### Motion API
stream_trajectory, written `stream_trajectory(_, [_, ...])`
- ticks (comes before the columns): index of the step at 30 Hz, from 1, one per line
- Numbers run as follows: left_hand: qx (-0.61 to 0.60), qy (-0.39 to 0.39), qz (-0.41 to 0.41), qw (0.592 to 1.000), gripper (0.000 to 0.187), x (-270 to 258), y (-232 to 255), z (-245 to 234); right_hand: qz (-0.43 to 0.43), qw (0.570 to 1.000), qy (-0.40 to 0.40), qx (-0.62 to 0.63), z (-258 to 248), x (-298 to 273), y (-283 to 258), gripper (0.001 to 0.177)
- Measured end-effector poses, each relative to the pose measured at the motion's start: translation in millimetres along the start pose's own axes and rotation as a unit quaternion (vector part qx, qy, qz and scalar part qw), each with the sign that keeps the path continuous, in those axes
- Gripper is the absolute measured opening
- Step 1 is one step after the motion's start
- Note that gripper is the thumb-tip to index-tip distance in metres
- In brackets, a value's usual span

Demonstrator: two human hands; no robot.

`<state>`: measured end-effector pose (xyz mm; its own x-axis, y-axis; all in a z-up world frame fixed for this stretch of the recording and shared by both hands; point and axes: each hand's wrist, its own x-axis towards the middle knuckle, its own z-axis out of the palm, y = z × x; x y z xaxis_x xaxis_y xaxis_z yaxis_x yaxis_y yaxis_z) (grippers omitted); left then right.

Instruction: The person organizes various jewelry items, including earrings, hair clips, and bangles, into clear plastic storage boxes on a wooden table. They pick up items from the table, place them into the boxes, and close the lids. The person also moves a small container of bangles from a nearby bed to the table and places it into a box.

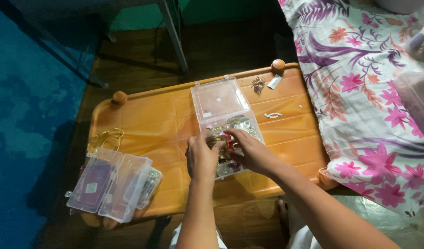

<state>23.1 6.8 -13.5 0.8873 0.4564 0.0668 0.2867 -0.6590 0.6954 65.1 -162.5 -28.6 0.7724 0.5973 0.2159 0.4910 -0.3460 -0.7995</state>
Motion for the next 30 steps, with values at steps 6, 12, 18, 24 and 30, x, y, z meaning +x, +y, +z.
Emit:
stream_trajectory(6, [-0.043,-0.018,-0.036,0.998,0.036,4,-7,-5,-0.017,0.997,-0.052,-0.060,-1,4,3,0.063])
stream_trajectory(12, [-0.039,-0.029,-0.073,0.996,0.030,4,3,2,0.021,0.996,-0.051,-0.063,-3,3,1,0.065])
stream_trajectory(18, [-0.074,-0.010,-0.025,0.997,0.020,11,-8,1,-0.028,0.995,-0.047,-0.089,-8,5,-12,0.070])
stream_trajectory(24, [-0.253,0.093,0.012,0.963,0.023,16,1,2,-0.071,0.996,0.024,-0.052,-20,7,-19,0.066])
stream_trajectory(30, [-0.150,0.030,0.119,0.981,0.021,14,-1,49,0.078,0.985,0.149,0.038,-69,10,5,0.062])
